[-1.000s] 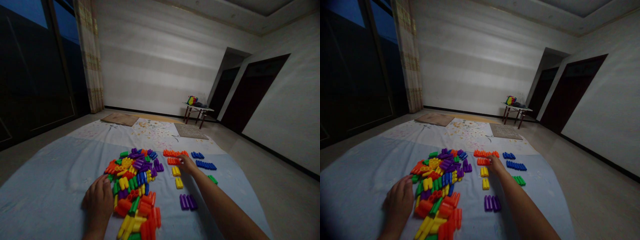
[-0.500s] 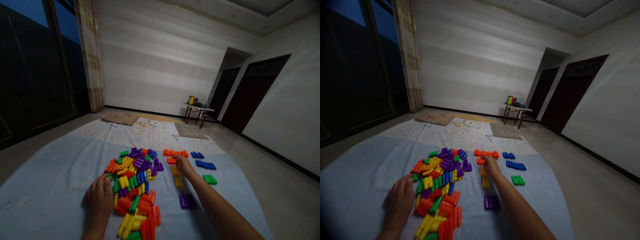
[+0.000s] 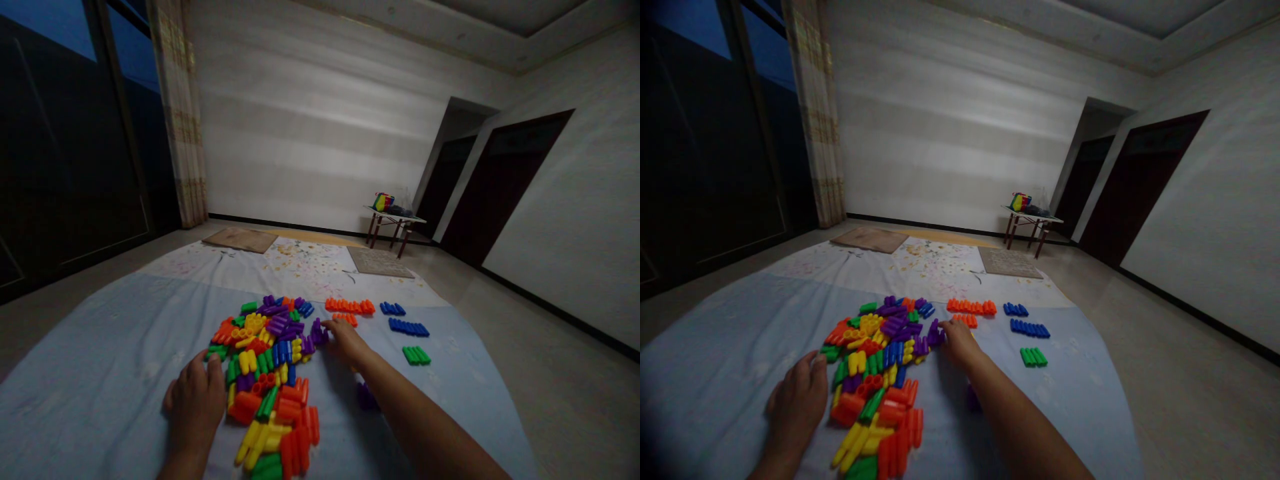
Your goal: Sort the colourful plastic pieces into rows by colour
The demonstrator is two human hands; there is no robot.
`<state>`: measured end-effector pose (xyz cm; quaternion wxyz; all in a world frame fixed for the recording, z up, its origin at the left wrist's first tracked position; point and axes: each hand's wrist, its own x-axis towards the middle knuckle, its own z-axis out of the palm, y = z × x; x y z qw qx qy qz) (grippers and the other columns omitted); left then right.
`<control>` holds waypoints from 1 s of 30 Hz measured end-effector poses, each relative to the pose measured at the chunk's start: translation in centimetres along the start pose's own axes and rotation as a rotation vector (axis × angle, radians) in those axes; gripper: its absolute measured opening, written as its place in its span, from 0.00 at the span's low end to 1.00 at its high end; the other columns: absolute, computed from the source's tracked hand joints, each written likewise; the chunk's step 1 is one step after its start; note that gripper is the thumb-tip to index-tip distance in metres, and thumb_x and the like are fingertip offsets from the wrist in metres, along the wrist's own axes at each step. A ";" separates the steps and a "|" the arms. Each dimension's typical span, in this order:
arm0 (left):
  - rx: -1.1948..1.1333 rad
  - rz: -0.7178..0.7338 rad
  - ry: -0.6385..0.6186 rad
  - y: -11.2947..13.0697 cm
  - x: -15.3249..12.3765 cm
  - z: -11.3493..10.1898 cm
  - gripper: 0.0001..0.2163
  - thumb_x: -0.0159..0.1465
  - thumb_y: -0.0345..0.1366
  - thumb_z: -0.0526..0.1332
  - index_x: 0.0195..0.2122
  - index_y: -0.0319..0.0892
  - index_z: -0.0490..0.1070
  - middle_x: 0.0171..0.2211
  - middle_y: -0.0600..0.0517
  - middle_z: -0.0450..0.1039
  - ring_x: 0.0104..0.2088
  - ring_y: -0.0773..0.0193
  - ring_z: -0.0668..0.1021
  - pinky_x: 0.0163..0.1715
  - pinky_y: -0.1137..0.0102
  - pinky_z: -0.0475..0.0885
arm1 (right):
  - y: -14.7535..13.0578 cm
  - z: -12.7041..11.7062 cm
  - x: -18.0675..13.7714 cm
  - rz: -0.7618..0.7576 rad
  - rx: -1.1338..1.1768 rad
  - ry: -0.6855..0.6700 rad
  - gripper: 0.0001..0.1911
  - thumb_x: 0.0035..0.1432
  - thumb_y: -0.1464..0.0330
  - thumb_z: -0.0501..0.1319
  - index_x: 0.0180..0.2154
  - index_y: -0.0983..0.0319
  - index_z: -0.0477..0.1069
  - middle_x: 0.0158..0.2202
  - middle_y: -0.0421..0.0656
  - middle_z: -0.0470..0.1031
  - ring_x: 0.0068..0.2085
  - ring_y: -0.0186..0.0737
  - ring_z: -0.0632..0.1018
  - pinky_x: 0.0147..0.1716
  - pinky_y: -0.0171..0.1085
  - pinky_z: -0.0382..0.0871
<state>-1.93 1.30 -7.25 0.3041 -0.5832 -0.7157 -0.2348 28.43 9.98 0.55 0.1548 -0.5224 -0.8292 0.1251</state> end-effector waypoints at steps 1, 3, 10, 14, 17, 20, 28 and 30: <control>0.008 -0.002 -0.008 -0.2 -0.1 0.4 0.17 0.64 0.33 0.43 0.40 0.39 0.71 0.44 0.41 0.72 0.37 0.56 0.73 0.32 0.64 0.62 | 0.0 -0.2 -0.4 -0.001 0.004 0.003 0.27 0.48 0.76 0.58 0.52 0.64 0.67 0.48 0.51 0.71 0.48 0.44 0.72 0.47 0.38 0.64; 0.013 -0.007 -0.030 -0.6 -0.3 0.9 0.17 0.64 0.33 0.42 0.41 0.39 0.71 0.45 0.41 0.71 0.38 0.55 0.73 0.32 0.64 0.62 | -0.1 -0.6 -1.0 -0.007 0.024 0.004 0.28 0.47 0.76 0.58 0.53 0.63 0.65 0.48 0.49 0.70 0.46 0.42 0.73 0.45 0.36 0.65; -0.162 -0.136 -0.025 0.0 0.5 0.2 0.17 0.63 0.38 0.44 0.42 0.39 0.69 0.43 0.42 0.73 0.37 0.55 0.73 0.36 0.62 0.64 | -0.8 -1.2 -3.5 -0.135 0.170 0.157 0.29 0.46 0.80 0.58 0.52 0.62 0.65 0.47 0.49 0.68 0.43 0.40 0.72 0.44 0.40 0.67; -0.348 -0.249 0.079 1.9 1.9 -2.5 0.18 0.63 0.43 0.45 0.45 0.39 0.67 0.42 0.42 0.73 0.43 0.55 0.73 0.46 0.60 0.62 | -2.1 -0.8 -6.1 -0.228 0.328 0.247 0.29 0.47 0.80 0.57 0.52 0.59 0.63 0.45 0.46 0.67 0.40 0.37 0.72 0.42 0.39 0.68; -0.500 -0.132 0.041 3.9 2.3 -4.8 0.17 0.64 0.44 0.46 0.45 0.41 0.67 0.45 0.44 0.73 0.48 0.55 0.71 0.53 0.56 0.55 | -3.6 0.1 -7.9 -0.271 0.413 0.243 0.31 0.47 0.80 0.56 0.54 0.56 0.61 0.45 0.44 0.67 0.41 0.36 0.71 0.43 0.39 0.68; -0.647 0.003 -0.130 6.0 1.9 -6.9 0.17 0.64 0.44 0.46 0.46 0.43 0.68 0.46 0.46 0.73 0.50 0.57 0.70 0.56 0.54 0.50 | -5.1 1.1 -9.0 -0.317 0.455 0.225 0.34 0.45 0.80 0.56 0.55 0.56 0.59 0.46 0.45 0.66 0.43 0.38 0.71 0.45 0.40 0.68; -0.775 0.102 -0.401 7.9 1.5 -8.8 0.19 0.59 0.49 0.55 0.47 0.47 0.70 0.40 0.51 0.76 0.45 0.57 0.74 0.58 0.50 0.50 | -6.4 2.7 -9.9 -0.374 0.395 0.223 0.35 0.44 0.78 0.58 0.56 0.57 0.58 0.50 0.48 0.65 0.51 0.43 0.67 0.51 0.43 0.64; -0.778 0.079 -0.404 7.8 1.6 -8.7 0.19 0.58 0.49 0.56 0.46 0.47 0.71 0.38 0.51 0.76 0.45 0.57 0.74 0.58 0.51 0.52 | -6.3 2.9 -9.9 -0.383 0.372 0.224 0.34 0.44 0.77 0.59 0.56 0.58 0.59 0.49 0.48 0.65 0.51 0.43 0.67 0.50 0.42 0.64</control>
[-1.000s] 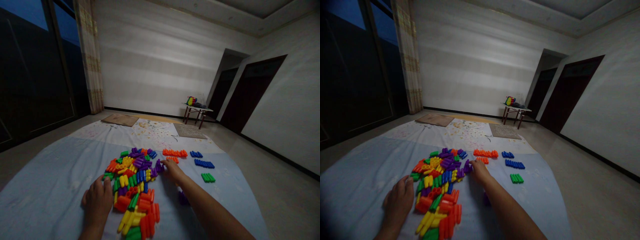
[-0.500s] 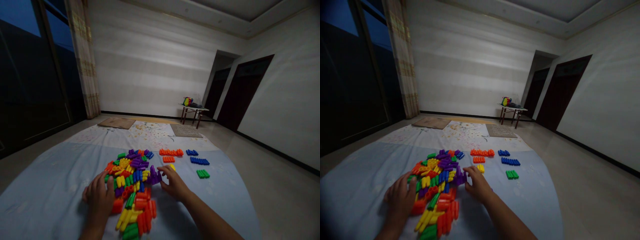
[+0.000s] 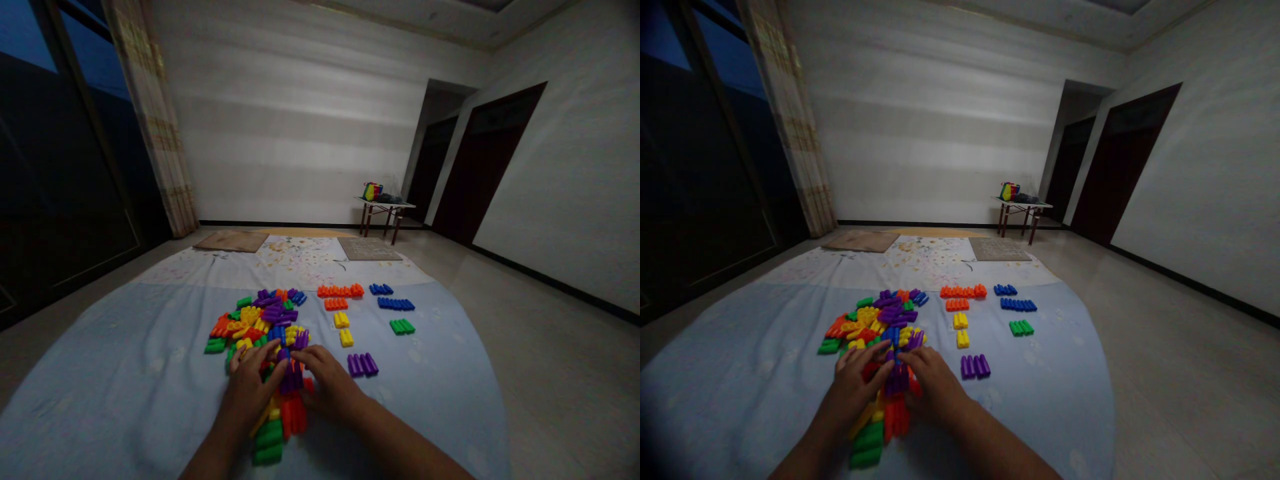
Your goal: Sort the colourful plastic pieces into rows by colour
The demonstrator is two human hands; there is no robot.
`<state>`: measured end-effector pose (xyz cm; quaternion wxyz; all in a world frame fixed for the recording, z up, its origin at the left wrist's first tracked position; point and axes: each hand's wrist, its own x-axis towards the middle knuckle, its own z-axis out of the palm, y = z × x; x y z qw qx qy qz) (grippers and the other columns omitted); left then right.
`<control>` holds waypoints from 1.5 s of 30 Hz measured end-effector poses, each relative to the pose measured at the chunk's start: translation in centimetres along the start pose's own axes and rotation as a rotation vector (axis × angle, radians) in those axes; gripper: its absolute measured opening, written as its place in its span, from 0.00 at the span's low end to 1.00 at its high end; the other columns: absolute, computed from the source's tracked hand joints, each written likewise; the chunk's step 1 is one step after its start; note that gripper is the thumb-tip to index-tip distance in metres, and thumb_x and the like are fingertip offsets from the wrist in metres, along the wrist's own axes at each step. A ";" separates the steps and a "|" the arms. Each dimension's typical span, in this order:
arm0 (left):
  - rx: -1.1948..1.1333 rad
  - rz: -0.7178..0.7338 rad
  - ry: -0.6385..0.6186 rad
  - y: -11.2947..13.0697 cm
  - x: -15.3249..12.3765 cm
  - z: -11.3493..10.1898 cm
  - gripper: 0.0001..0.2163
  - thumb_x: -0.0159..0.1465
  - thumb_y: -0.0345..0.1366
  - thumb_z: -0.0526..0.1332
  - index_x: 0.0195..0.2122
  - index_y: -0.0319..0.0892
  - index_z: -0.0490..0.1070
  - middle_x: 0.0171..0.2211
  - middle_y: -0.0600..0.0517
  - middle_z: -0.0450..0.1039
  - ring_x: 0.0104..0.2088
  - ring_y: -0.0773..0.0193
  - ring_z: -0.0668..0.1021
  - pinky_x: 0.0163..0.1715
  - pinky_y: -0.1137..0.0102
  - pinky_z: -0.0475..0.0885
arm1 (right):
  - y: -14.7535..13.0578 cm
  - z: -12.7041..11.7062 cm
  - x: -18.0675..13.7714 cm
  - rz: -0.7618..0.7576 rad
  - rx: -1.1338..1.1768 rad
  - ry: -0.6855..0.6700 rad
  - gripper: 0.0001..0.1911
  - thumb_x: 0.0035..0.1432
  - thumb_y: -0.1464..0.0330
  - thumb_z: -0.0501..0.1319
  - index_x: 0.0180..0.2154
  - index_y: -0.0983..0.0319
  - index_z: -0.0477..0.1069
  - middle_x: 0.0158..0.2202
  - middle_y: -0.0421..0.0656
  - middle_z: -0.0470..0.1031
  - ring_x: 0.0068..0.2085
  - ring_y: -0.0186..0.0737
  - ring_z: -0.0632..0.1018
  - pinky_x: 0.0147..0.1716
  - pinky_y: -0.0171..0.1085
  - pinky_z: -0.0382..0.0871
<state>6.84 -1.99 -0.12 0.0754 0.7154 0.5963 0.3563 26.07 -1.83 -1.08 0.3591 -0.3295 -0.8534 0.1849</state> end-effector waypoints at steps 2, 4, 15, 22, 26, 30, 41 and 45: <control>-0.003 -0.023 0.033 -0.1 0.1 0.0 0.19 0.58 0.49 0.55 0.46 0.46 0.71 0.38 0.51 0.76 0.45 0.56 0.74 0.56 0.52 0.55 | 0.1 0.2 -0.2 -0.022 -0.016 -0.020 0.34 0.45 0.76 0.60 0.56 0.58 0.59 0.49 0.48 0.65 0.51 0.44 0.67 0.50 0.42 0.64; 0.001 -0.044 0.080 -0.4 0.2 -0.1 0.20 0.58 0.49 0.54 0.46 0.44 0.71 0.39 0.49 0.75 0.45 0.56 0.73 0.54 0.54 0.59 | -0.1 0.1 -0.4 -0.048 -0.011 -0.041 0.34 0.45 0.76 0.60 0.56 0.57 0.59 0.50 0.48 0.65 0.50 0.44 0.67 0.50 0.43 0.63; 0.144 -0.065 0.168 -2.6 0.9 -0.1 0.19 0.58 0.46 0.51 0.44 0.43 0.70 0.41 0.47 0.76 0.45 0.55 0.74 0.55 0.54 0.56 | 3.2 -9.7 -4.0 0.339 -0.029 0.179 0.23 0.49 0.74 0.58 0.49 0.57 0.66 0.42 0.44 0.65 0.40 0.37 0.71 0.37 0.38 0.69; 0.138 -0.042 0.143 -3.8 0.9 0.9 0.19 0.59 0.47 0.51 0.45 0.43 0.70 0.41 0.47 0.76 0.45 0.56 0.74 0.54 0.56 0.59 | 7.5 -13.3 -8.4 0.528 -0.114 0.119 0.19 0.49 0.73 0.57 0.46 0.60 0.69 0.41 0.45 0.69 0.38 0.37 0.72 0.35 0.37 0.70; 0.134 -0.074 0.133 -4.0 0.9 0.8 0.21 0.58 0.49 0.51 0.46 0.43 0.70 0.41 0.47 0.76 0.44 0.55 0.74 0.52 0.56 0.60 | 8.1 -13.5 -9.6 0.559 -0.074 0.024 0.18 0.49 0.72 0.59 0.45 0.61 0.70 0.43 0.45 0.70 0.39 0.37 0.73 0.39 0.37 0.70; 0.133 -0.100 0.129 -3.6 1.0 0.5 0.22 0.58 0.49 0.50 0.46 0.42 0.70 0.41 0.47 0.76 0.45 0.54 0.74 0.50 0.57 0.63 | 8.1 -12.7 -9.7 0.522 -0.002 -0.027 0.20 0.48 0.72 0.60 0.46 0.61 0.70 0.44 0.45 0.70 0.41 0.38 0.73 0.44 0.38 0.69; 0.088 -0.112 0.156 -3.0 0.8 0.2 0.22 0.58 0.50 0.51 0.45 0.42 0.71 0.40 0.47 0.75 0.45 0.54 0.73 0.50 0.58 0.64 | 7.2 -12.6 -8.6 0.553 -0.050 0.024 0.23 0.48 0.70 0.61 0.49 0.59 0.68 0.46 0.46 0.70 0.44 0.41 0.73 0.43 0.41 0.68; 0.034 -0.086 0.183 -2.0 0.5 -0.4 0.20 0.59 0.49 0.51 0.45 0.43 0.70 0.43 0.47 0.74 0.46 0.56 0.73 0.50 0.59 0.64 | 4.4 -11.2 -5.9 0.462 -0.029 0.111 0.18 0.53 0.68 0.57 0.48 0.59 0.68 0.44 0.46 0.71 0.43 0.41 0.73 0.42 0.41 0.68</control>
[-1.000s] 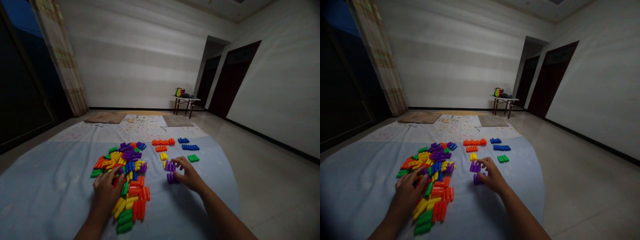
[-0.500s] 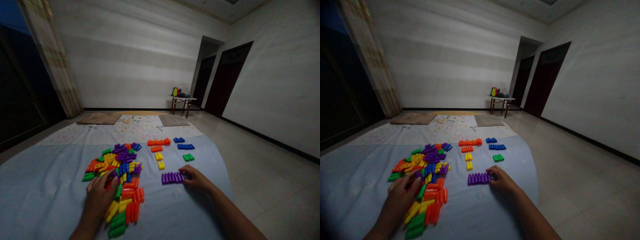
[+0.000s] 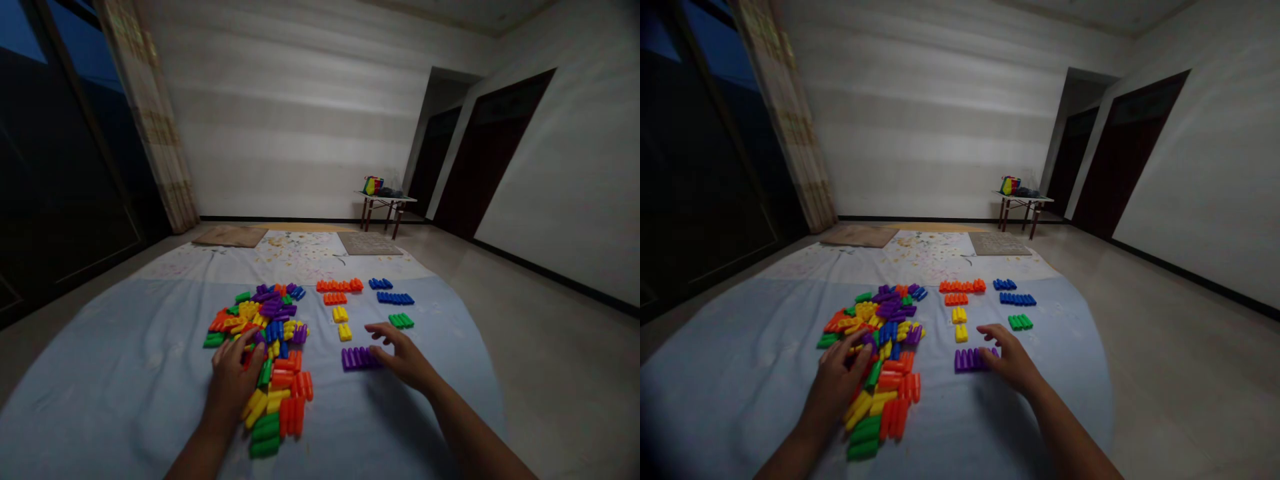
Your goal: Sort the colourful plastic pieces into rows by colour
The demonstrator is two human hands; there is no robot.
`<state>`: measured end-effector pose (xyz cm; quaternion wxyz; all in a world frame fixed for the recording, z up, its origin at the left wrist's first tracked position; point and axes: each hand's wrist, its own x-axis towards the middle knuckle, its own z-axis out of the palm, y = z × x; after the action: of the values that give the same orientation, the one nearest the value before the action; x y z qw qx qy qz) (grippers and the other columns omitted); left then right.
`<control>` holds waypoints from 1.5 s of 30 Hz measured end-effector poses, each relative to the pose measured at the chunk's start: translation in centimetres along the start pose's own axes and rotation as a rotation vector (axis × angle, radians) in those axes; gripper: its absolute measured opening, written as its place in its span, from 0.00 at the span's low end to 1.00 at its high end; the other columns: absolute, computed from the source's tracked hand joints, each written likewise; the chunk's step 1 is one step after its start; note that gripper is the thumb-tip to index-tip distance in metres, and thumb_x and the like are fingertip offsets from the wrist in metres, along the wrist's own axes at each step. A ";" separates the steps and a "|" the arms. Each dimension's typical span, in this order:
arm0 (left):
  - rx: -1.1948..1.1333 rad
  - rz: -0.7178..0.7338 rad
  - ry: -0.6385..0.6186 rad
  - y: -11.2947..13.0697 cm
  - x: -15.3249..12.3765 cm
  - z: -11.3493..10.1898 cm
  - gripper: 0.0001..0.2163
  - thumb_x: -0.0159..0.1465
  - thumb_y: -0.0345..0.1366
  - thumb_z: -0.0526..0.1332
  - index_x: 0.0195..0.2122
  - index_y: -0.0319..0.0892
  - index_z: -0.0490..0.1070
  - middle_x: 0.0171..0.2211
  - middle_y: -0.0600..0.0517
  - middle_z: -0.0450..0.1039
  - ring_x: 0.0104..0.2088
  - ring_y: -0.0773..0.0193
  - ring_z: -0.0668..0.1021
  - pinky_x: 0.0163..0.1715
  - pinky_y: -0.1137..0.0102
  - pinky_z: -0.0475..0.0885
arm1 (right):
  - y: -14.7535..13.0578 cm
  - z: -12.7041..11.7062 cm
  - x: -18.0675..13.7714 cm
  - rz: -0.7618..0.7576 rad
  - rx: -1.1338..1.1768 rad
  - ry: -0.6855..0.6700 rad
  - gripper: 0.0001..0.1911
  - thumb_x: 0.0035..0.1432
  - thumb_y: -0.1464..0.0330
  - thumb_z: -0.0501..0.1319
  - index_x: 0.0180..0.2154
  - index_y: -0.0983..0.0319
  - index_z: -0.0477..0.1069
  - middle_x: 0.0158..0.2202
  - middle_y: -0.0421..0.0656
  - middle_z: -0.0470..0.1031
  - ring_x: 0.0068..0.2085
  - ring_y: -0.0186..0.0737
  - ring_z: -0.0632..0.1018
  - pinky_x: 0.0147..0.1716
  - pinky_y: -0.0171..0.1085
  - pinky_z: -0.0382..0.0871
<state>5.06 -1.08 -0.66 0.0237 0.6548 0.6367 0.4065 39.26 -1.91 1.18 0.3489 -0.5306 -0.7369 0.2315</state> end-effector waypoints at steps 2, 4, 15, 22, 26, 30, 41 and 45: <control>0.008 0.033 0.002 0.3 -0.2 -0.1 0.20 0.59 0.49 0.52 0.46 0.44 0.70 0.45 0.47 0.74 0.49 0.55 0.71 0.51 0.58 0.62 | -2.5 1.7 0.6 -0.089 0.038 -0.047 0.17 0.54 0.69 0.57 0.47 0.58 0.68 0.43 0.45 0.71 0.43 0.39 0.73 0.44 0.41 0.68; 0.031 0.082 -0.029 0.5 -0.4 -0.1 0.21 0.58 0.50 0.54 0.48 0.44 0.68 0.44 0.48 0.74 0.51 0.53 0.70 0.53 0.56 0.60 | -4.8 3.7 1.2 -0.171 0.068 -0.113 0.18 0.53 0.71 0.58 0.47 0.58 0.68 0.43 0.45 0.71 0.42 0.38 0.73 0.45 0.40 0.67; -0.007 0.165 -0.001 -0.1 -0.1 -0.3 0.17 0.61 0.47 0.53 0.45 0.43 0.69 0.42 0.48 0.76 0.46 0.57 0.74 0.56 0.53 0.53 | -8.4 10.9 4.2 -0.305 0.069 -0.170 0.22 0.50 0.77 0.58 0.48 0.58 0.67 0.45 0.45 0.69 0.47 0.40 0.70 0.49 0.41 0.65; -0.021 0.075 0.092 -1.7 0.3 -0.4 0.17 0.63 0.45 0.47 0.43 0.44 0.71 0.42 0.48 0.76 0.45 0.57 0.75 0.54 0.54 0.58 | -9.3 13.1 5.9 -0.244 -0.074 -0.179 0.23 0.49 0.72 0.62 0.49 0.61 0.67 0.47 0.48 0.69 0.49 0.43 0.70 0.49 0.42 0.64; -0.036 0.044 0.106 -2.6 0.5 0.0 0.18 0.63 0.46 0.47 0.42 0.44 0.71 0.40 0.48 0.76 0.44 0.57 0.75 0.51 0.56 0.62 | -9.6 12.8 6.0 -0.244 -0.153 -0.198 0.21 0.50 0.70 0.62 0.48 0.61 0.68 0.45 0.48 0.70 0.46 0.45 0.71 0.47 0.43 0.65; -0.071 0.028 0.114 -3.3 0.6 0.3 0.19 0.62 0.47 0.47 0.41 0.42 0.72 0.39 0.47 0.77 0.41 0.57 0.76 0.49 0.57 0.64 | -8.0 9.9 5.0 -0.277 -0.068 -0.090 0.21 0.50 0.72 0.61 0.49 0.60 0.66 0.43 0.46 0.71 0.42 0.39 0.72 0.45 0.40 0.66; -0.002 0.139 0.158 -2.8 0.5 0.3 0.19 0.63 0.46 0.46 0.42 0.41 0.70 0.40 0.46 0.76 0.42 0.55 0.75 0.50 0.55 0.62 | 5.0 -1.4 -1.3 0.083 -0.098 0.130 0.19 0.49 0.71 0.56 0.46 0.61 0.70 0.44 0.47 0.72 0.35 0.38 0.74 0.35 0.38 0.70; -0.013 0.157 0.157 -2.3 0.4 0.2 0.18 0.63 0.46 0.46 0.42 0.42 0.70 0.40 0.46 0.76 0.43 0.56 0.75 0.50 0.57 0.63 | 6.3 -1.2 -2.2 0.112 -0.103 0.087 0.20 0.46 0.74 0.55 0.44 0.62 0.72 0.43 0.47 0.74 0.39 0.40 0.75 0.42 0.40 0.69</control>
<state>3.26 -0.22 -1.89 -0.0541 0.6687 0.5805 0.4614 44.54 -1.90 -3.12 0.3393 -0.5979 -0.7011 0.1892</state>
